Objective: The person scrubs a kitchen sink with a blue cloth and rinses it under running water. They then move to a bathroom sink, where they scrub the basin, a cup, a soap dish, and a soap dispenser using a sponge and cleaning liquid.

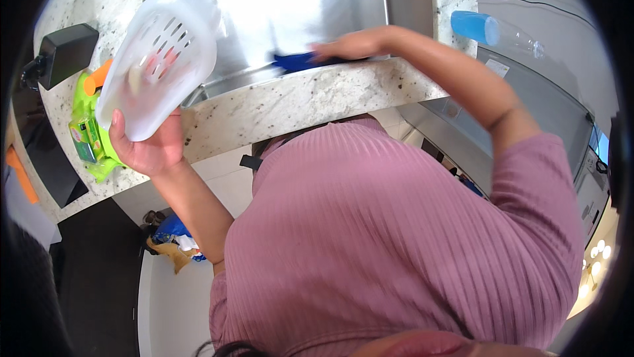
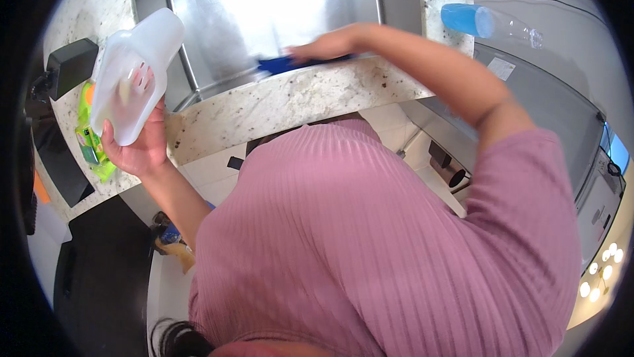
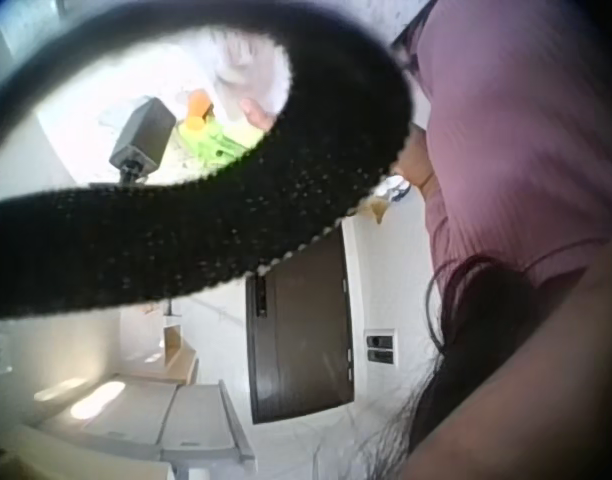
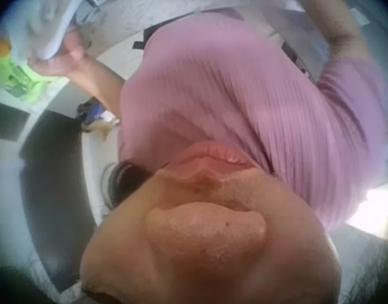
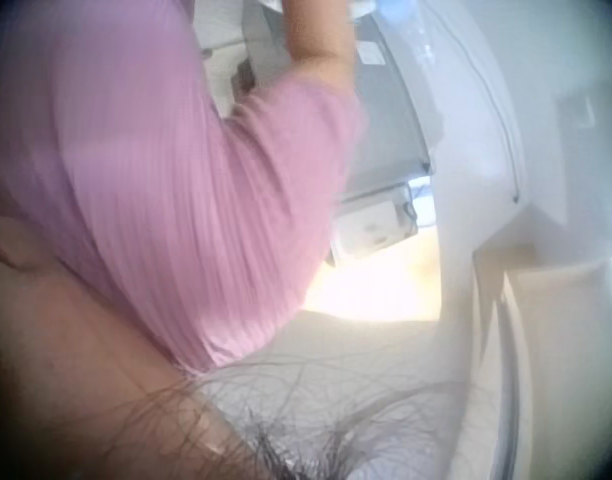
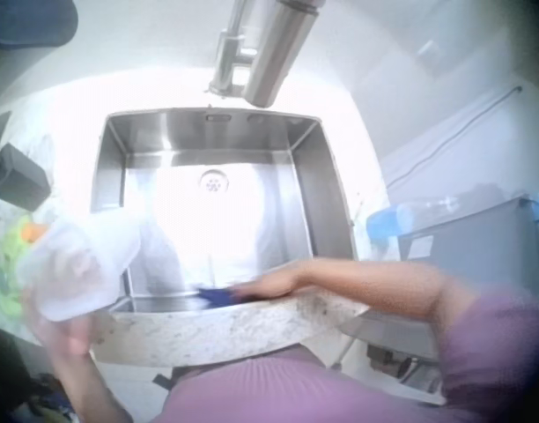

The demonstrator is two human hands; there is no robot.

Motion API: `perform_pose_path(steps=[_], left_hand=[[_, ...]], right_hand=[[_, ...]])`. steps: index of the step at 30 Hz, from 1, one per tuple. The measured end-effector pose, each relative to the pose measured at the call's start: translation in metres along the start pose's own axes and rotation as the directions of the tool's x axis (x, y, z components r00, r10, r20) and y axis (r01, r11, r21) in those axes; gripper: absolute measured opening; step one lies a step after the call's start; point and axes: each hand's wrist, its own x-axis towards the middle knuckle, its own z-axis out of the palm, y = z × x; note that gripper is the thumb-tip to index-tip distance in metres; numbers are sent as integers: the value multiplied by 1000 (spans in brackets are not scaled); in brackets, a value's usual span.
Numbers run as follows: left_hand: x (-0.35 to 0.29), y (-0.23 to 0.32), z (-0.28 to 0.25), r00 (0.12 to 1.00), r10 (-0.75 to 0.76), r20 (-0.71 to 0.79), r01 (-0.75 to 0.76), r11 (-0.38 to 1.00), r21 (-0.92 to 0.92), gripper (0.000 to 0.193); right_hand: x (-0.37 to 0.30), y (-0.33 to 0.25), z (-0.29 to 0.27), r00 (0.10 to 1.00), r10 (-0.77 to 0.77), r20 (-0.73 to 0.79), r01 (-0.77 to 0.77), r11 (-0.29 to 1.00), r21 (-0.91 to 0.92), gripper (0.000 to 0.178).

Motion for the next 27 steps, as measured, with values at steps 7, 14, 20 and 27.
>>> perform_pose_path(steps=[7, 14, 20, 27], left_hand=[[-3, -4, -5, 1000, -11, -18, 11, 1000, 13, 75], [1, -1, 11, 999, -13, -46, 13, 1000, 18, 69], [54, -35, 2, 981, -120, -152, 141, 981, 136, 39], [160, -135, -7, 785, -348, -512, 585, 688, 429, 41]], right_hand=[[96, 53, -3, 980, 48, 191, -18, 988, -153, 85], [228, -158, 42, 936, -296, 192, 321, 940, -113, 60], [248, -103, 39, 716, -699, 3, 695, 711, -105, 54], [91, 59, -11, 988, -119, 101, 140, 963, -231, 64]])
